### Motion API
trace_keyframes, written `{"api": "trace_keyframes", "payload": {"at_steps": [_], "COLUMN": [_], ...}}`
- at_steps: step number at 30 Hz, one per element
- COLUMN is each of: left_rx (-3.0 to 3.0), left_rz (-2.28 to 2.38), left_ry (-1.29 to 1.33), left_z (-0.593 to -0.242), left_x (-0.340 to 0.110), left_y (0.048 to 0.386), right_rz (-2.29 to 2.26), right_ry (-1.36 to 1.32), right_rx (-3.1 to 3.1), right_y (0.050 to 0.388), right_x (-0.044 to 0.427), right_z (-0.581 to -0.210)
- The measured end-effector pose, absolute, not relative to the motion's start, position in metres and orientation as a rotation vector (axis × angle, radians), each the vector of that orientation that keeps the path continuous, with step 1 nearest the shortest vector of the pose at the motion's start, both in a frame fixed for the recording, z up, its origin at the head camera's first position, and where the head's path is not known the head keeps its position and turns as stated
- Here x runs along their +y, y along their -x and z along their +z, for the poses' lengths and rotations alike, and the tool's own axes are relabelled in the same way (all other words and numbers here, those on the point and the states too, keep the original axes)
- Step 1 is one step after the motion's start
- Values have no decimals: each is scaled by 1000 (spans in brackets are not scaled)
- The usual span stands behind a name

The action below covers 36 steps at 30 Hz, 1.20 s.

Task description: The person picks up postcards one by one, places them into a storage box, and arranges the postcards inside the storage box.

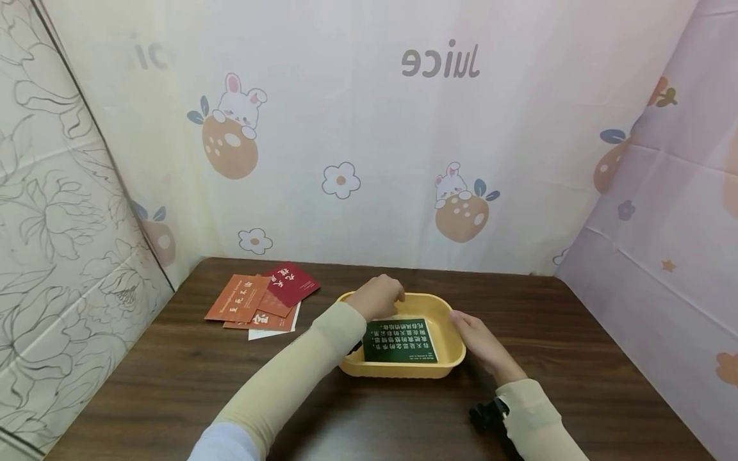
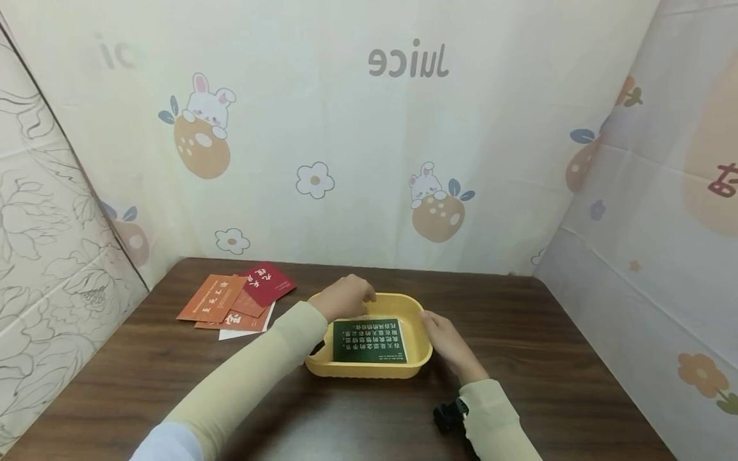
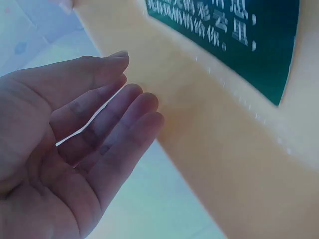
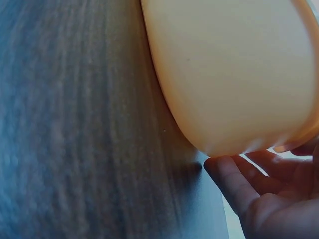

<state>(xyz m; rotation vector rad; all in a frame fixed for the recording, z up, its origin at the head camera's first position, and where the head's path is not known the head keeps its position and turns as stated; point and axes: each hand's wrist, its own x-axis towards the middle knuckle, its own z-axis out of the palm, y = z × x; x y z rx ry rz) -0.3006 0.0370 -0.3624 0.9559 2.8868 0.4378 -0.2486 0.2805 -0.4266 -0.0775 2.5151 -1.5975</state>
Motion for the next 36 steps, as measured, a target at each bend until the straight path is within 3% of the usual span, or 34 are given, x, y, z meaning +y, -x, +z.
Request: {"api": "trace_keyframes", "payload": {"at_steps": [22,36], "left_rx": [2912,3028], "left_rz": [813,832], "left_ry": [-702,-571], "left_z": [-327,-327], "left_x": [-29,-80], "left_y": [308,319], "right_rz": [-1600,-1586], "right_ry": [83,81], "right_rx": [2519,2532], "right_y": [249,251], "right_x": [283,282], "right_z": [-428,-429]}}
